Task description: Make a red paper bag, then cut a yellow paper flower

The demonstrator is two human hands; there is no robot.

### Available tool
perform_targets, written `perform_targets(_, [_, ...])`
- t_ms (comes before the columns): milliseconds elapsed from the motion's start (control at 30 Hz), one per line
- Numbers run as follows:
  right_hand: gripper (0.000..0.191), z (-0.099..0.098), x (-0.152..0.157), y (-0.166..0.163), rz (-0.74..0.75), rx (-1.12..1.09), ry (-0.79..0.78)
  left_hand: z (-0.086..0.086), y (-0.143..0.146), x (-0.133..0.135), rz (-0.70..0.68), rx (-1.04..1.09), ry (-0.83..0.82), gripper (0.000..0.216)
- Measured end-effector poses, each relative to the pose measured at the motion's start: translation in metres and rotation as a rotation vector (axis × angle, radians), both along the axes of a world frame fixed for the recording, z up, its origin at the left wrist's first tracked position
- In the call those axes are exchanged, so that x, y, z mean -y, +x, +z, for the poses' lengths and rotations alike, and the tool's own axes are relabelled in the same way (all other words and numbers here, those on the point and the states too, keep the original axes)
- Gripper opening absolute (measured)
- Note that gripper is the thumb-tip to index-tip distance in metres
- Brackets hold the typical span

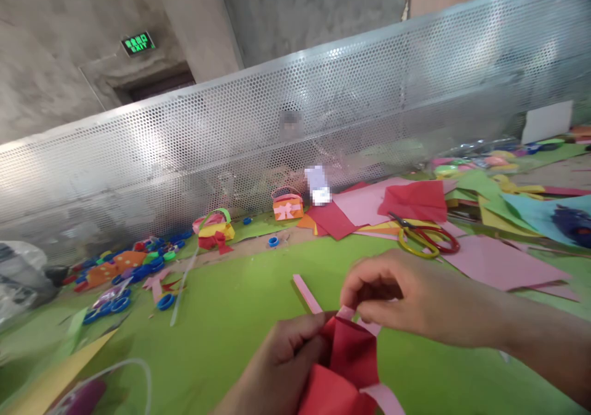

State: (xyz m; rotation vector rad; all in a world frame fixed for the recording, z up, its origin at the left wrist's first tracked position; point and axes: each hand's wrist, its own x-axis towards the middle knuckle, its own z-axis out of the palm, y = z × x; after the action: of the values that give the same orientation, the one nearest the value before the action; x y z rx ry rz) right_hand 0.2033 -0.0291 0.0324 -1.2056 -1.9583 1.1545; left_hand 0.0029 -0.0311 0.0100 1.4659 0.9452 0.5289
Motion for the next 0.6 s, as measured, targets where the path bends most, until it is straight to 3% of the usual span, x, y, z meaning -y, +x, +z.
perform_targets(200, [0.009,-0.009,-0.006,0.001,0.074,-0.292,-0.277,0.007,0.0,-0.001,-0.116,0.017,0.003,0.022])
perform_targets(333, [0.005,-0.012,-0.012,0.0,0.124,-0.371,-0.355,0.009,0.001,-0.001,-0.111,0.025,-0.076,0.02])
perform_targets(467, [0.006,-0.016,-0.015,0.0,0.151,-0.405,-0.437,-0.003,-0.003,-0.004,-0.087,0.023,-0.134,0.022])
perform_targets(600, [0.008,-0.027,-0.016,-0.003,0.262,-0.514,-0.512,-0.025,-0.016,-0.014,-0.129,0.156,-0.286,0.028])
